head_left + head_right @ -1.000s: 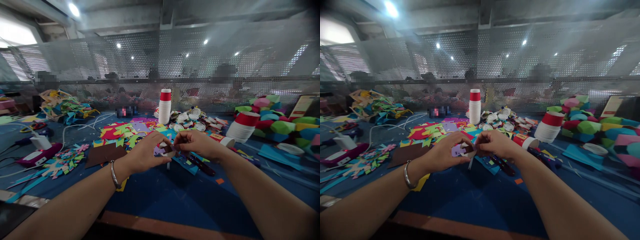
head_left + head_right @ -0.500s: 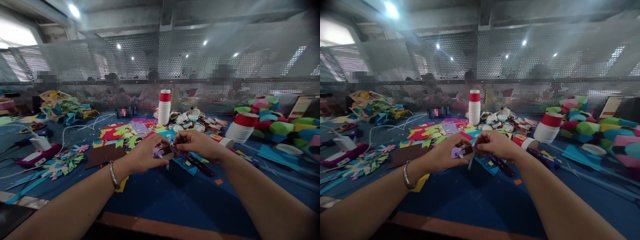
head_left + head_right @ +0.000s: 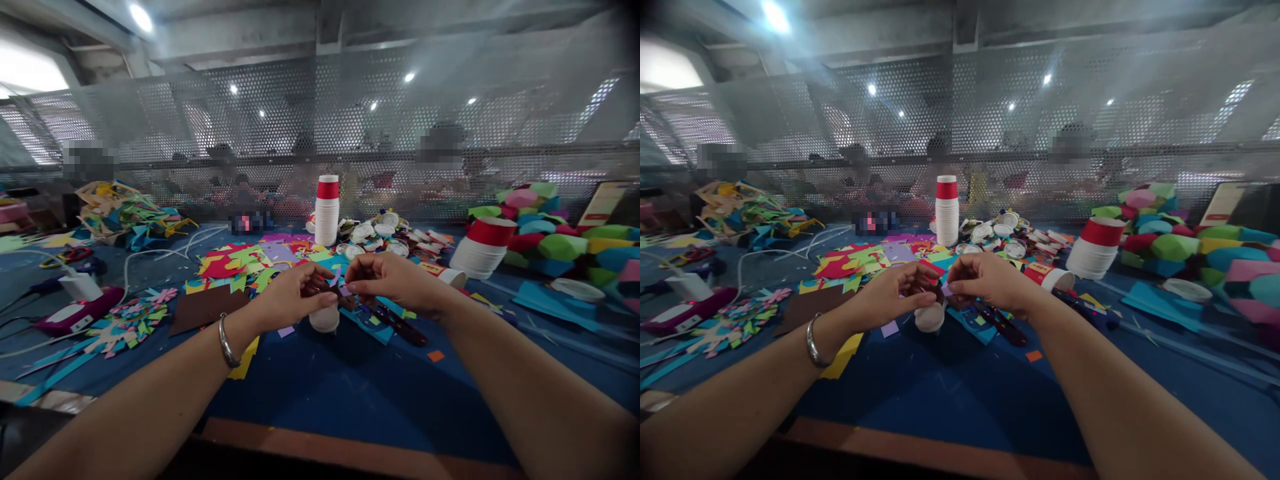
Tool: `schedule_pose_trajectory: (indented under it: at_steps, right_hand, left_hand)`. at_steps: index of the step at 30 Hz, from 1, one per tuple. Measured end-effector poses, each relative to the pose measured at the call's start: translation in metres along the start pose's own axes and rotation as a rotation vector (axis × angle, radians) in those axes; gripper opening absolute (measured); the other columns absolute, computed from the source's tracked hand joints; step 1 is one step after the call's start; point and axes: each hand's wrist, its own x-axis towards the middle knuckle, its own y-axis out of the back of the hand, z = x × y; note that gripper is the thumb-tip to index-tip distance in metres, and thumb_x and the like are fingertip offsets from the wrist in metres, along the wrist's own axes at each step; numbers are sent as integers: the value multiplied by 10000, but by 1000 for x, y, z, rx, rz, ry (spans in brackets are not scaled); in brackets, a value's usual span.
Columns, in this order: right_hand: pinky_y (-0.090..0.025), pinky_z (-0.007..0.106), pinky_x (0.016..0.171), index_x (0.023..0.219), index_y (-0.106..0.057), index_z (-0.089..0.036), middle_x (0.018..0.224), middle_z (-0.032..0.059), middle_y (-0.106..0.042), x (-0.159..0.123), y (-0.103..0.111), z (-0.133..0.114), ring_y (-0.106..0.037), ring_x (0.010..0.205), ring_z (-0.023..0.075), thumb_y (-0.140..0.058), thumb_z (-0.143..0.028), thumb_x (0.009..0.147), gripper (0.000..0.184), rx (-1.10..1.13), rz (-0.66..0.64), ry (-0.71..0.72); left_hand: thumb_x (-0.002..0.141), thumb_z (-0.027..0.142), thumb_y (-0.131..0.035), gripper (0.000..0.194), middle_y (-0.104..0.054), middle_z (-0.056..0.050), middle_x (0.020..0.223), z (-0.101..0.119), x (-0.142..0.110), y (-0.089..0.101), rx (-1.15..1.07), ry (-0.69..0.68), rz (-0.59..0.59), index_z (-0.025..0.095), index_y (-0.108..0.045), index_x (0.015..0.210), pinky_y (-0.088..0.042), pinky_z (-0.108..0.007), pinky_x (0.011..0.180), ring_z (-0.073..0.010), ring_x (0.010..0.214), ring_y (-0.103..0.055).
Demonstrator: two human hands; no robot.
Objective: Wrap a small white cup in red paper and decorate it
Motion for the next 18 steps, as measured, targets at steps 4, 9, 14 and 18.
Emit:
schedule_pose_trajectory:
  at_steps: [4,9,14,18]
  right_hand:
    - [-472,262,619,833,-600,-185,724,2,-665,0,-1,1,-598,635,121,-686,-275,798,130,-12,-25,25]
    - [-479,281,634,847,-594,-188,754,14,-672,0,-4,-1,-606,656,133,-707,-324,787,187,4,-46,11]
    - [-481,292,637,840,-594,-195,752,19,-667,1,-7,-2,-600,660,139,-726,-374,772,233,8,-70,-1]
    - [-462,280,619,839,-597,-193,734,10,-657,1,-8,-2,-573,635,126,-715,-359,785,211,-9,-73,11]
  left_hand:
    - [812,347,-703,354,-672,-68,870,-1,3,-1,-179,78,-57,148,-584,1079,-518,-319,716,-158,758,-651]
    - [839,345,-671,234,-678,-59,850,-2,4,-1,-265,102,-105,140,-621,940,-484,-278,632,-110,634,-608]
    - [822,275,-688,184,-664,-39,811,-7,5,-2,-280,69,-101,137,-645,937,-477,-282,670,-110,674,-595]
    - [807,258,-699,224,-670,-45,841,-12,7,-2,-265,32,-113,142,-639,990,-476,-290,698,-125,729,-608]
